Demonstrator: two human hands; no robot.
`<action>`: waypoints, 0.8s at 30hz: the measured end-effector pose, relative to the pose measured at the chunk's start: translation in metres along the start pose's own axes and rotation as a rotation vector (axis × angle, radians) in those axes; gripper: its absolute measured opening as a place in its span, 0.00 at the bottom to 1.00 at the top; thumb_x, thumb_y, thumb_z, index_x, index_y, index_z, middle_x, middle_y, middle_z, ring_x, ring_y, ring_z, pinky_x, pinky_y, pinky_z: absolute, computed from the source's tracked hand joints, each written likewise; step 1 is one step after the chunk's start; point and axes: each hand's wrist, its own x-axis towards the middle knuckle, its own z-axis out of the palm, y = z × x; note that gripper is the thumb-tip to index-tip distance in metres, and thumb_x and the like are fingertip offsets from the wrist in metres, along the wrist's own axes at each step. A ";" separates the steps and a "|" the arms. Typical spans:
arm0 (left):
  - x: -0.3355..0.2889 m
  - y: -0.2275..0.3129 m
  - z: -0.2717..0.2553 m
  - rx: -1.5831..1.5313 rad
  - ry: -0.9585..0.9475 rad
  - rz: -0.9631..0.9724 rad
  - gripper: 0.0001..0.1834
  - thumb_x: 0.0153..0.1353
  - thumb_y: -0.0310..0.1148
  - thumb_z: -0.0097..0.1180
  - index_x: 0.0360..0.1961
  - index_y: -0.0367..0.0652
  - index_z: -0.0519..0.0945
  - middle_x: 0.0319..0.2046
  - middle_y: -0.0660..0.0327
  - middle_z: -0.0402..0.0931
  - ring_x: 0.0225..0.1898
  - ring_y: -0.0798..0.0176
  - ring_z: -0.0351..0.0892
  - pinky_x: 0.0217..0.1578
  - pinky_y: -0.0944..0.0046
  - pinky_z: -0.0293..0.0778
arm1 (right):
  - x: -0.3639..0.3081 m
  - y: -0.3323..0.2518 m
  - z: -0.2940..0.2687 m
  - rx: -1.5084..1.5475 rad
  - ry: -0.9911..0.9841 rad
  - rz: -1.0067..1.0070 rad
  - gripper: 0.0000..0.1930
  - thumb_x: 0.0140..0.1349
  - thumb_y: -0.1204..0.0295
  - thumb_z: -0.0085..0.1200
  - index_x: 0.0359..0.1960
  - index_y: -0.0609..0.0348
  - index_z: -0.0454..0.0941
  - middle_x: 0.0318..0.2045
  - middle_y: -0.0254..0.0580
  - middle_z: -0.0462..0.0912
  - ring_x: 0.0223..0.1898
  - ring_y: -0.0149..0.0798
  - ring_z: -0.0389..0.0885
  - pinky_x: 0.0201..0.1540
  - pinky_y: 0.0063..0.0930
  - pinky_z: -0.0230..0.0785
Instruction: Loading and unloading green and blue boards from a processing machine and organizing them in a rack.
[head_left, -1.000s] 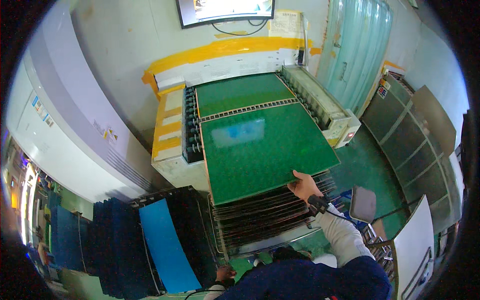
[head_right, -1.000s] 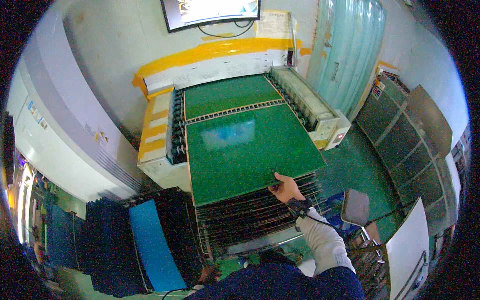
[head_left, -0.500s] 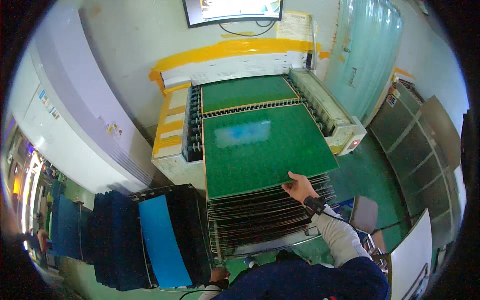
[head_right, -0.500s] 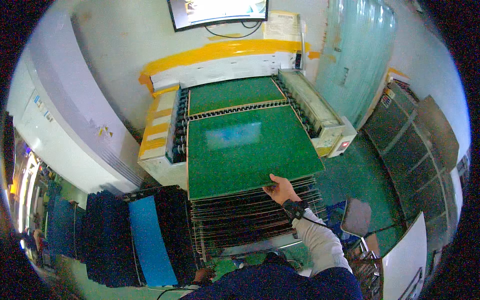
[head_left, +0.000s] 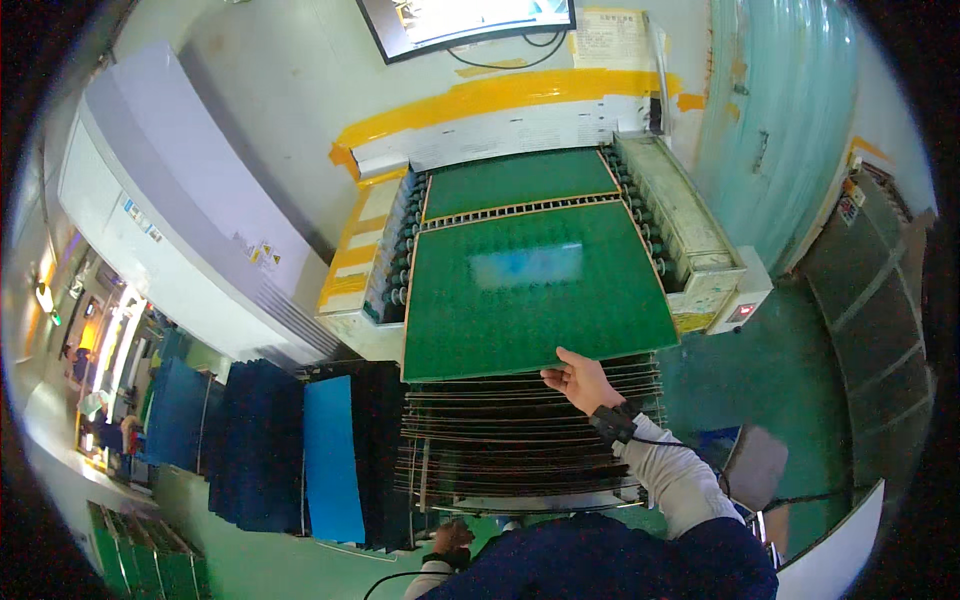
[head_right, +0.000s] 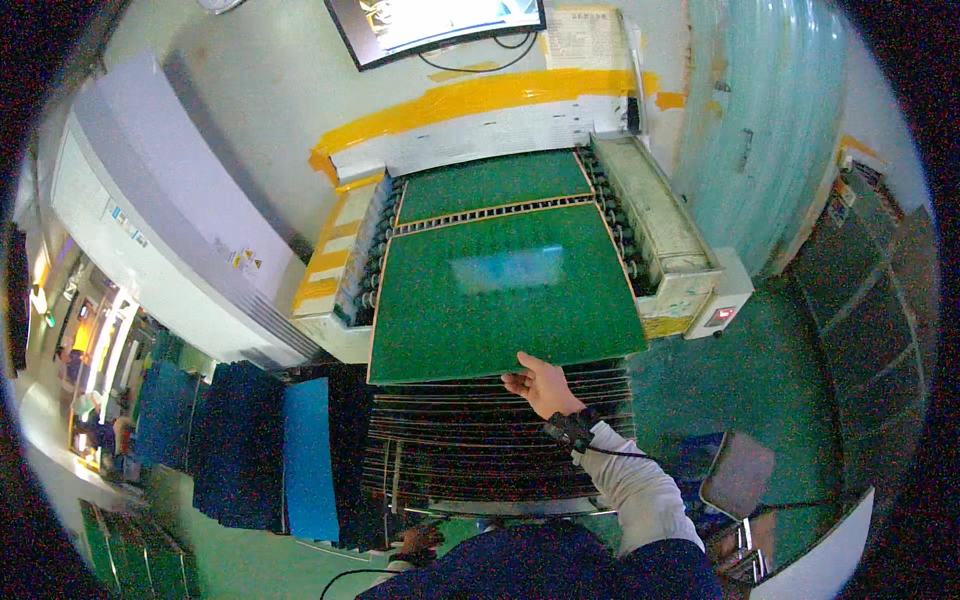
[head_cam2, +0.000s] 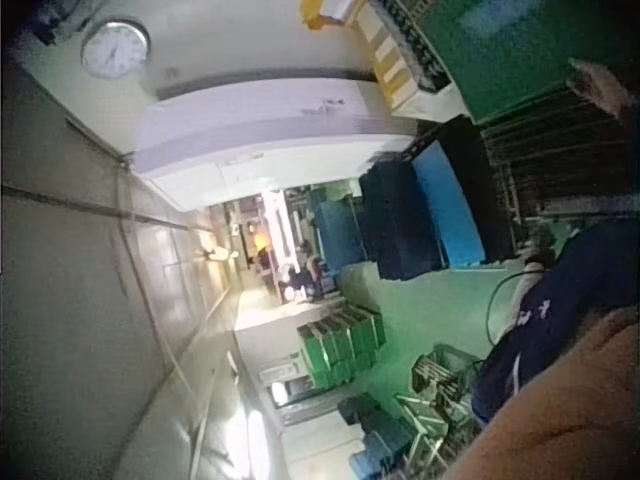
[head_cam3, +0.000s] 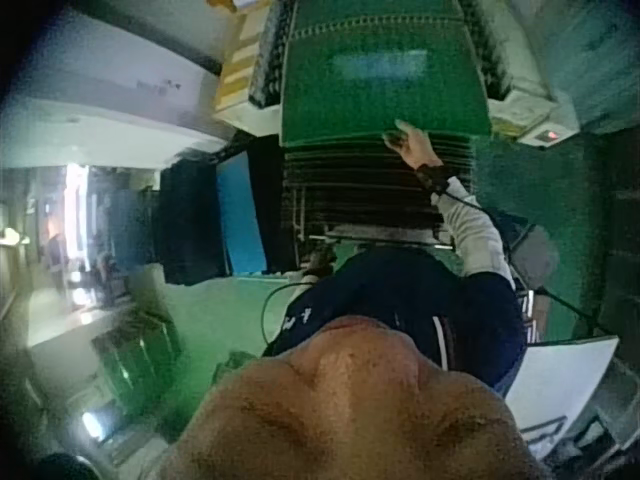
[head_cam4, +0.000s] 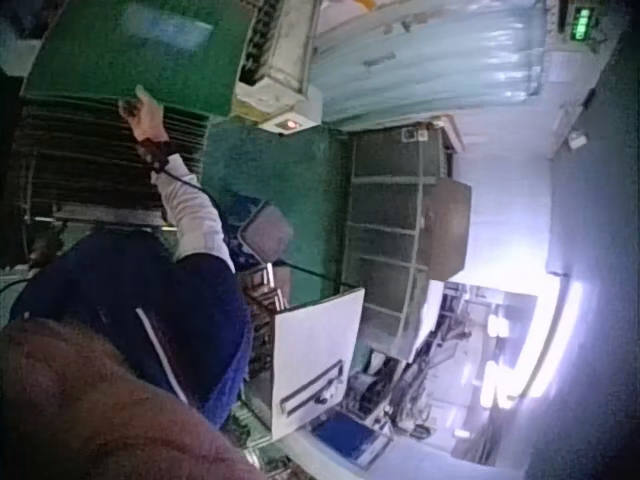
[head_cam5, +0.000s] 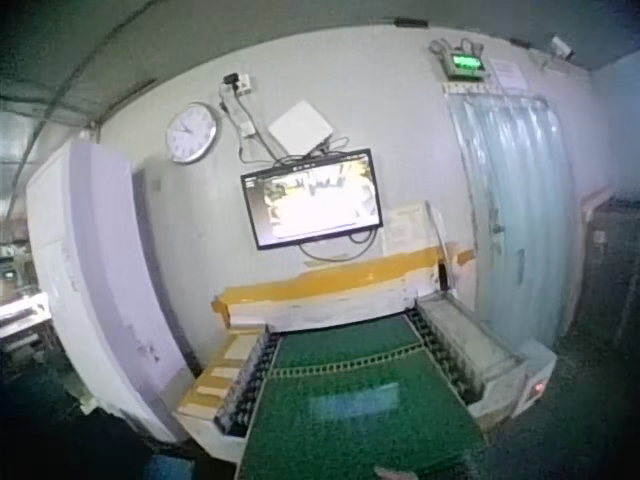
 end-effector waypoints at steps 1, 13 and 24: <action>-0.002 0.013 0.000 0.078 -0.008 0.082 0.21 0.59 0.49 0.64 0.45 0.44 0.82 0.36 0.56 0.86 0.37 0.53 0.86 0.37 0.50 0.80 | 0.002 -0.004 -0.001 -0.019 0.014 -0.002 0.14 0.68 0.64 0.58 0.43 0.61 0.70 0.40 0.54 0.80 0.42 0.47 0.81 0.46 0.39 0.77; -0.045 0.082 0.013 -1.244 0.283 -0.722 0.15 0.69 0.37 0.55 0.43 0.33 0.78 0.28 0.51 0.84 0.24 0.56 0.85 0.23 0.58 0.81 | 0.021 -0.017 -0.010 -0.077 -0.076 0.034 0.16 0.69 0.61 0.57 0.46 0.61 0.72 0.39 0.52 0.84 0.38 0.42 0.83 0.41 0.37 0.78; -0.056 0.222 -0.158 -0.402 1.318 -0.291 0.10 0.64 0.33 0.62 0.36 0.36 0.80 0.33 0.60 0.78 0.33 0.65 0.75 0.37 0.64 0.73 | 0.041 -0.018 -0.004 -0.012 -0.133 0.049 0.13 0.69 0.61 0.58 0.42 0.60 0.76 0.34 0.50 0.84 0.32 0.39 0.81 0.39 0.35 0.77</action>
